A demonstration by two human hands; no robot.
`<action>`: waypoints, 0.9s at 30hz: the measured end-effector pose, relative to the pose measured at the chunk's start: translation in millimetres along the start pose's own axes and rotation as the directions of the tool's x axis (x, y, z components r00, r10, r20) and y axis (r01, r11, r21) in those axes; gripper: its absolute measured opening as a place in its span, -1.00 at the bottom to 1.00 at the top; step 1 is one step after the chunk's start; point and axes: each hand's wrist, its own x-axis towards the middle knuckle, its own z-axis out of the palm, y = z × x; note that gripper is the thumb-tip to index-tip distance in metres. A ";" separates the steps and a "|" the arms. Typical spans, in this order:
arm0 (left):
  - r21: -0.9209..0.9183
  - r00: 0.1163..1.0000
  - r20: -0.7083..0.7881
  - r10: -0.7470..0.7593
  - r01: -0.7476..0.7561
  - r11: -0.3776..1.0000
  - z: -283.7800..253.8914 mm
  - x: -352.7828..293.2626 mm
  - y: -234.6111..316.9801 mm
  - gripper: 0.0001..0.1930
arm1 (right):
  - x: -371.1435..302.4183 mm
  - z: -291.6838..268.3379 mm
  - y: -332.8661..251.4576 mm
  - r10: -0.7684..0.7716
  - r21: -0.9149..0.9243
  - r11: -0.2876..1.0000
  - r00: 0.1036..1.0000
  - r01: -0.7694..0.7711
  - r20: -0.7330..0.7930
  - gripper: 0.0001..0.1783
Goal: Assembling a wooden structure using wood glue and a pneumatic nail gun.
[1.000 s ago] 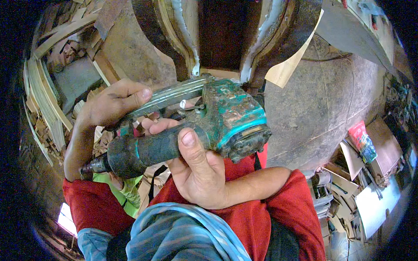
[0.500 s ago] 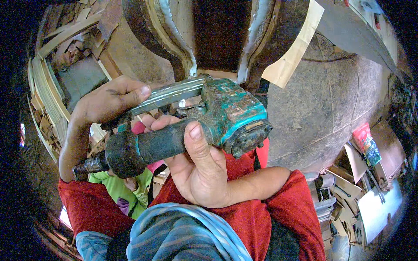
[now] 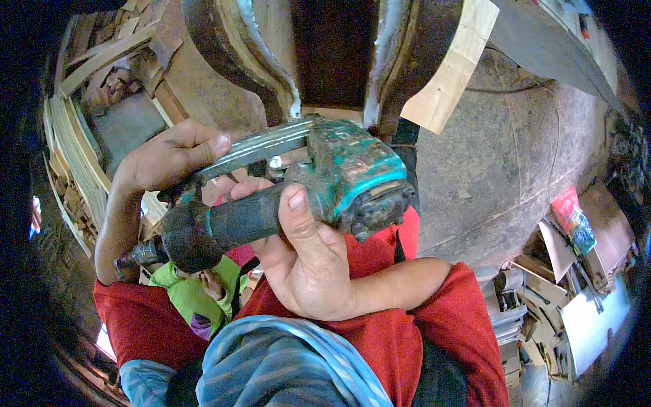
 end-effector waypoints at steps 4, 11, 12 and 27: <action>-0.016 0.998 -0.039 0.051 -0.052 0.999 7.4 -0.6 -9.4 -0.54 | -1.2 3.2 -3.3 0.038 0.027 0.999 0.999 -0.039 0.017 -0.47; -0.151 0.966 -0.214 0.142 -0.177 0.973 60.4 0.4 -1.4 -0.47 | -28.5 -29.8 -39.3 -0.007 -0.206 0.978 0.996 0.025 0.090 -0.31; -0.240 0.979 -0.188 0.084 -0.128 0.962 63.4 5.7 -2.5 -0.44 | -35.2 -38.8 -49.6 -0.013 -0.217 0.976 0.996 0.032 0.089 -0.25; 0.074 0.115 -0.974 0.194 -0.650 0.757 41.8 183.8 -52.2 -0.23 | -61.5 -73.5 -257.4 -0.785 -0.459 0.577 0.615 0.676 -0.081 -0.64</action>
